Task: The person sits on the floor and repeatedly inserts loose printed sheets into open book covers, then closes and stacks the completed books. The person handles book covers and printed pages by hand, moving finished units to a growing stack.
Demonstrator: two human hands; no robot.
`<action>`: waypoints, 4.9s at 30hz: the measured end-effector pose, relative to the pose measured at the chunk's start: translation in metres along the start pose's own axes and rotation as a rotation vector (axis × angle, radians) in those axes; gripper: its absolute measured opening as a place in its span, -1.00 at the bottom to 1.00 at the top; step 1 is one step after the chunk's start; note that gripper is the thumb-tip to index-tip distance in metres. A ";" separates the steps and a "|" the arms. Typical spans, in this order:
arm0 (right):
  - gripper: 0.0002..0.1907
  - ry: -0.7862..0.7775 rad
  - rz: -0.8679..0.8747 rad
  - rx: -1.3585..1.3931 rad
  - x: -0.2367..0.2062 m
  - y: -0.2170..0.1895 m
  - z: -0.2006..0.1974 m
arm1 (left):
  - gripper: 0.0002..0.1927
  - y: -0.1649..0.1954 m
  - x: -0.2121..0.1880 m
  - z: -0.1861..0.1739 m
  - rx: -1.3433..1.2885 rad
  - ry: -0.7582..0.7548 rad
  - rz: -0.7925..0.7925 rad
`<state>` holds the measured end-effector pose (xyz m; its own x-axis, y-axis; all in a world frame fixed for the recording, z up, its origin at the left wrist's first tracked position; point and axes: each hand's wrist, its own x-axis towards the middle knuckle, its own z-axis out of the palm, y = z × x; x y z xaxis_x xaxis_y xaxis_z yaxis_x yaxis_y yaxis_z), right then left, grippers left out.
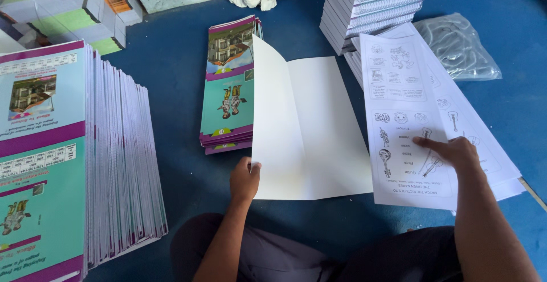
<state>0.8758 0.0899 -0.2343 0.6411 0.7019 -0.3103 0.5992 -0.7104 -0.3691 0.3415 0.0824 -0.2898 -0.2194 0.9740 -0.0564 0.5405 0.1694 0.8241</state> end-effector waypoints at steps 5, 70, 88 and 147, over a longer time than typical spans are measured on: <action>-0.13 -0.018 0.001 0.187 -0.005 -0.001 0.001 | -0.74 0.000 -0.001 -0.001 0.004 -0.034 -0.001; -0.54 -0.344 -0.338 0.401 -0.086 -0.120 0.103 | -0.61 0.043 -0.024 -0.023 -0.405 -0.364 0.123; -0.44 -0.251 -0.273 0.171 -0.084 -0.110 0.105 | -0.22 0.040 -0.039 0.025 -0.666 -0.967 -0.169; -0.68 0.010 -0.740 -0.124 -0.081 -0.182 0.029 | -0.43 -0.018 -0.035 0.113 -0.751 -0.706 -0.598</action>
<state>0.7006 0.1633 -0.1676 0.0537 0.9985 -0.0112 0.9247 -0.0540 -0.3768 0.4307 0.0623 -0.3663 0.3479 0.6776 -0.6479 -0.1580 0.7236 0.6719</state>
